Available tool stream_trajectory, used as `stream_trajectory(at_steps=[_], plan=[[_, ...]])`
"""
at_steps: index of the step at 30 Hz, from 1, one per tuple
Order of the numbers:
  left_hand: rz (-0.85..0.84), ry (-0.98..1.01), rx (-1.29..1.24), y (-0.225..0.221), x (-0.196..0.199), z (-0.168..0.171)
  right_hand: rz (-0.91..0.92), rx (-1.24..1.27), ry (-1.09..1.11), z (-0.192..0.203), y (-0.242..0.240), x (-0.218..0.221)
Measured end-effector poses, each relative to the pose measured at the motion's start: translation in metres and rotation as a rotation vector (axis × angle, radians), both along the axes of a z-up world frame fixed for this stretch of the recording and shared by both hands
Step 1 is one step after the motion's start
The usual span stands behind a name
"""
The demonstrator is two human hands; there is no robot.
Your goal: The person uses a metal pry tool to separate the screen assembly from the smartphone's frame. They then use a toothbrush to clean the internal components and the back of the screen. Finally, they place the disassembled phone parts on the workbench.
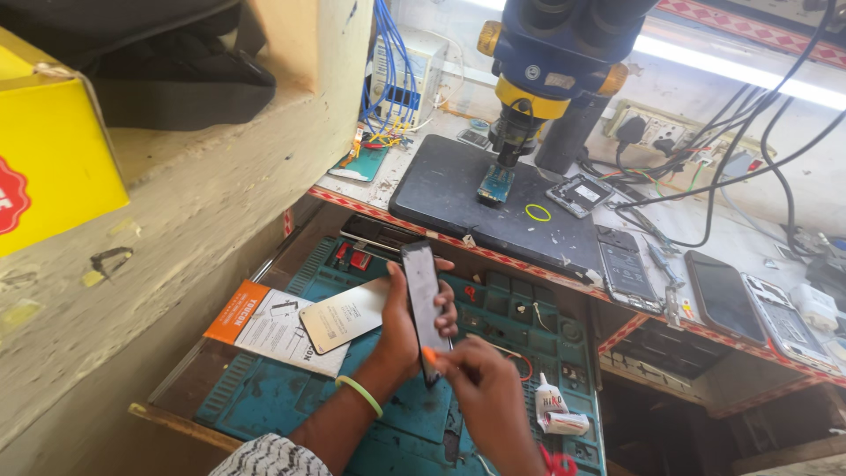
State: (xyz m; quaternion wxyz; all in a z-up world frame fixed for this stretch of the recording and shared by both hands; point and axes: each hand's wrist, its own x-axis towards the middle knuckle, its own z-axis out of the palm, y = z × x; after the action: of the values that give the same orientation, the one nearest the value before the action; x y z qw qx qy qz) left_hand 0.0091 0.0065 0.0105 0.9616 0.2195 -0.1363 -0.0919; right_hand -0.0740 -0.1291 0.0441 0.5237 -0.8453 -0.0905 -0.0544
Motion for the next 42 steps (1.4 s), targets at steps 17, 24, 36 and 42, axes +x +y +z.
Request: stream_trajectory(at_steps=[17, 24, 36, 42], plan=[[0.151, 0.26, -0.024, 0.002, 0.017, -0.011, 0.069, -0.294, -0.557, 0.037, -0.021, 0.015], [0.354, 0.056, 0.481, -0.009, 0.011, 0.001, -0.061, 0.092, 0.001, -0.014, -0.035, 0.032], [0.415, -0.27, 0.696, -0.008, -0.009, 0.024, 0.056, 0.714, 0.312, -0.025, -0.057, 0.04], [0.44, -0.155, 0.534, -0.008, 0.001, 0.011, 0.046, 0.736, 0.293, -0.028, -0.057, 0.038]])
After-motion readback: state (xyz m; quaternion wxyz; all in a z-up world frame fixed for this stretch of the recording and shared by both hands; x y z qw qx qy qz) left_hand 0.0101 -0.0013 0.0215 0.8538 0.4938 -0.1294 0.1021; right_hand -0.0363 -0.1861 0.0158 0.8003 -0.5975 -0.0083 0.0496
